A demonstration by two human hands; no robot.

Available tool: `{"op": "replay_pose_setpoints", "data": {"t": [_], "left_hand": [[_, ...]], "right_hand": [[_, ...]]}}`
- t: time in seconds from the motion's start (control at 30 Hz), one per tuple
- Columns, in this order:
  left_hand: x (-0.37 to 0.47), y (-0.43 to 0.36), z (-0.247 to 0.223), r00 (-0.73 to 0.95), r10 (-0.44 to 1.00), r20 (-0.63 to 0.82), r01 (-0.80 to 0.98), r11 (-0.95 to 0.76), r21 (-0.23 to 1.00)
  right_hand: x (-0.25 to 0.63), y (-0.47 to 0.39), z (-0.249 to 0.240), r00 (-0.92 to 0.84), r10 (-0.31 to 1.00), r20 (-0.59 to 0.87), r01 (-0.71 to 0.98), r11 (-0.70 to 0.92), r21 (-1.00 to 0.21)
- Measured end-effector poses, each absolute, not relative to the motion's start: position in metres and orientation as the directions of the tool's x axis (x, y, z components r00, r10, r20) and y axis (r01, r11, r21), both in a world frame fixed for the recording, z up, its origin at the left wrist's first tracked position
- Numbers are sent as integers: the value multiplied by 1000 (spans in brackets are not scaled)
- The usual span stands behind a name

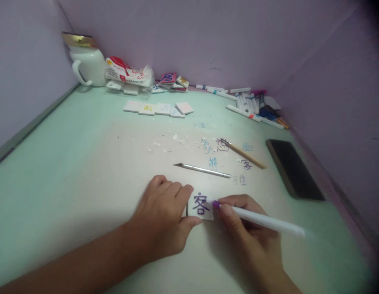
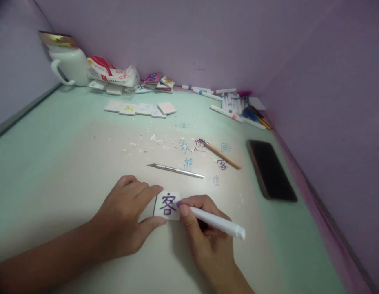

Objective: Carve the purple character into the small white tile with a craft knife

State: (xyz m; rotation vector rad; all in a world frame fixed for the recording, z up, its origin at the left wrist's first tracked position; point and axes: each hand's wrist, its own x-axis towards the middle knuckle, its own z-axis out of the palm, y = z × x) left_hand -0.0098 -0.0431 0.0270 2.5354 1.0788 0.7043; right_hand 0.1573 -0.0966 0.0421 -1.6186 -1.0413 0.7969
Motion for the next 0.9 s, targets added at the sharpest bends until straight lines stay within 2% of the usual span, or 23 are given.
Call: {"op": "replay_pose_setpoints", "data": {"t": [0.23, 0.6, 0.9], "left_hand": [[-9, -42, 27, 590, 739, 325, 589, -669, 453], [-11, -43, 27, 601, 737, 309, 592, -670, 447], [-12, -44, 26, 601, 738, 307, 596, -670, 443]], "right_hand": [[158, -98, 42, 412, 911, -5, 252, -120, -960], [159, -96, 42, 288, 958, 3, 309, -90, -947], [158, -95, 42, 278, 960, 32, 328, -63, -943]]}}
